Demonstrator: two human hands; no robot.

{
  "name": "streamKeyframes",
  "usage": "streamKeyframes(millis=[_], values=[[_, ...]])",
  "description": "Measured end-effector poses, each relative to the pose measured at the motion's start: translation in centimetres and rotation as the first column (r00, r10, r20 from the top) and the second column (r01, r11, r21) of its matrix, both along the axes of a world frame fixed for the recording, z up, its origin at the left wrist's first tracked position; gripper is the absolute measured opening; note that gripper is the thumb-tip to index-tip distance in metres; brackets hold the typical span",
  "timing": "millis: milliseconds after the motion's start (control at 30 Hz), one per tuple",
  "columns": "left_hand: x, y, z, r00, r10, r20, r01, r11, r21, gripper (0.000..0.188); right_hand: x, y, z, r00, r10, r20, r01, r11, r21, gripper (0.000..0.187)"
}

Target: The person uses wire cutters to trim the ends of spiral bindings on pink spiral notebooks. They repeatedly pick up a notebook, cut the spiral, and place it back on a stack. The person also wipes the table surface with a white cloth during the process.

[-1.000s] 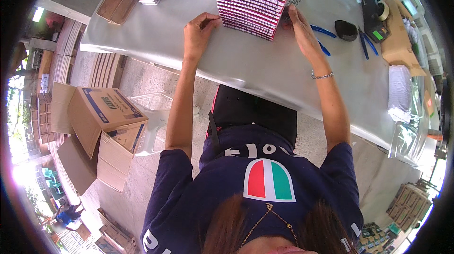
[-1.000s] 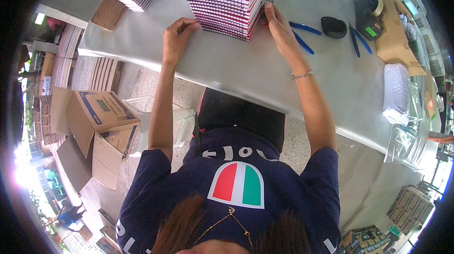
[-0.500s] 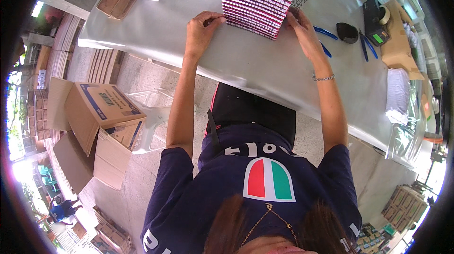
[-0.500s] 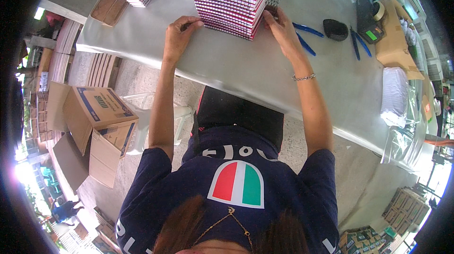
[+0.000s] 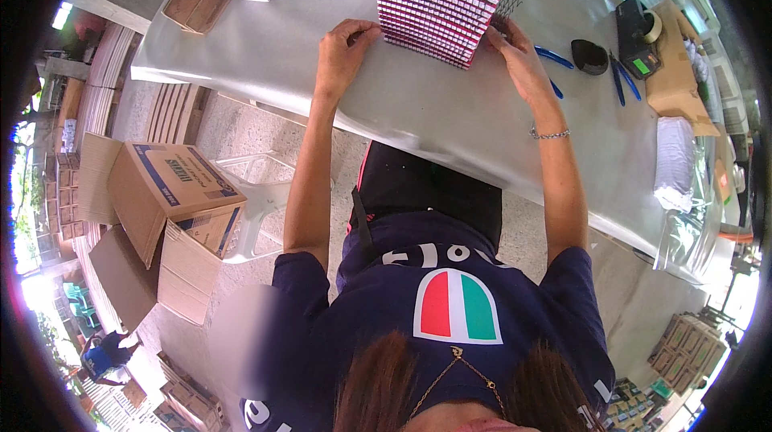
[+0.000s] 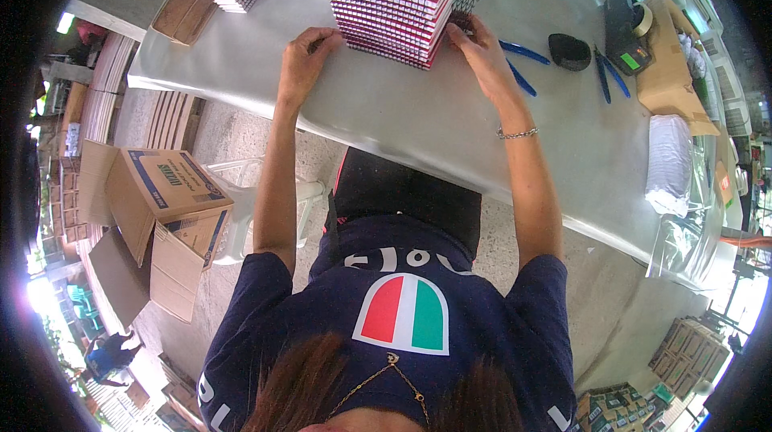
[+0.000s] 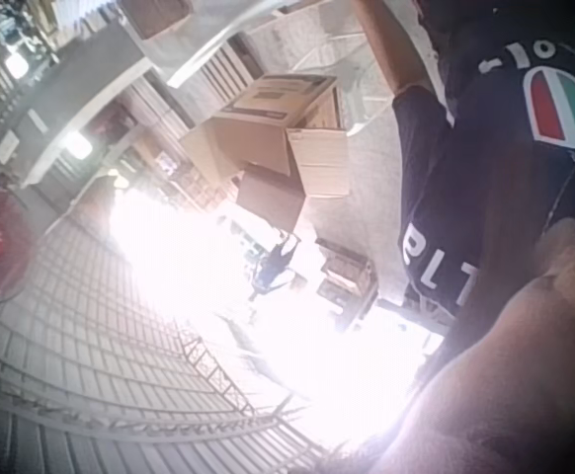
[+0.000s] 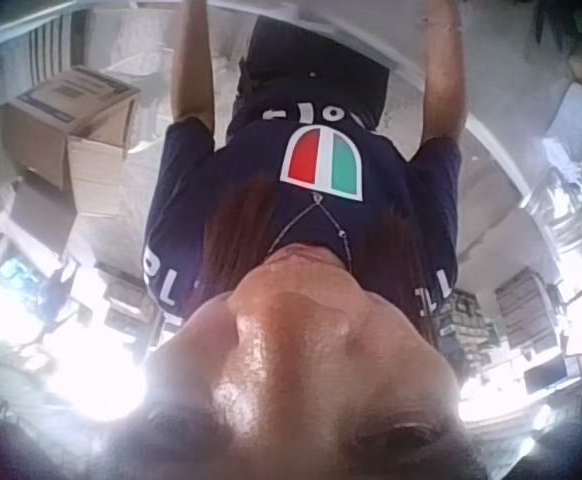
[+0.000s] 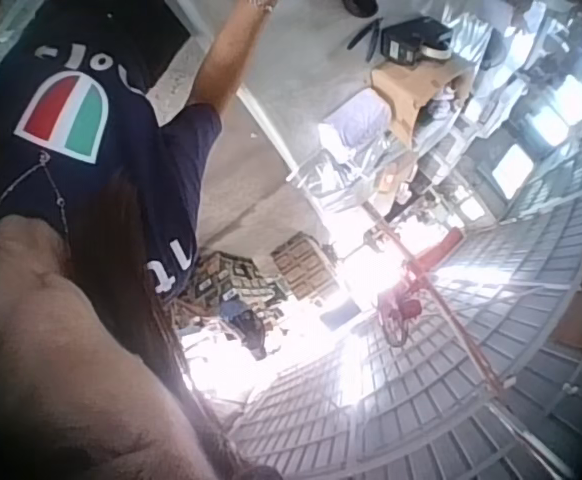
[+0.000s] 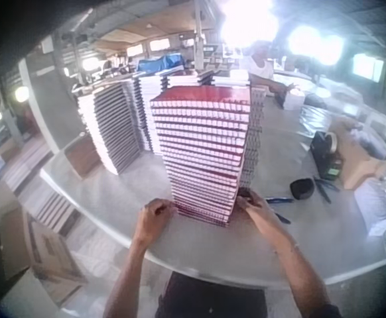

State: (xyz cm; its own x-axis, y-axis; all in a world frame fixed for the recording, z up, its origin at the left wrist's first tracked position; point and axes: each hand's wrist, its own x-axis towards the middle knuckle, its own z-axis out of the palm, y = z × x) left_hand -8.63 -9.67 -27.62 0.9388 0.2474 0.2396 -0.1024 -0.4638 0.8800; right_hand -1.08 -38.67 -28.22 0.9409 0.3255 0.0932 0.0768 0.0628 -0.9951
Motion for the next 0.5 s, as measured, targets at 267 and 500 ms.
streamKeyframes(millis=[267,500], values=[[-0.9,-2.3,1.1,0.999,0.039,-0.023,-0.033,0.980,0.196,0.042,0.7,-0.5,0.6,0.999,0.023,-0.043,-0.027,0.994,-0.103,0.048],[1.4,-0.6,0.4,0.997,-0.051,0.064,0.034,0.967,0.254,0.049,-0.5,-1.1,1.5,0.997,0.022,-0.074,-0.031,0.991,-0.131,0.037]])
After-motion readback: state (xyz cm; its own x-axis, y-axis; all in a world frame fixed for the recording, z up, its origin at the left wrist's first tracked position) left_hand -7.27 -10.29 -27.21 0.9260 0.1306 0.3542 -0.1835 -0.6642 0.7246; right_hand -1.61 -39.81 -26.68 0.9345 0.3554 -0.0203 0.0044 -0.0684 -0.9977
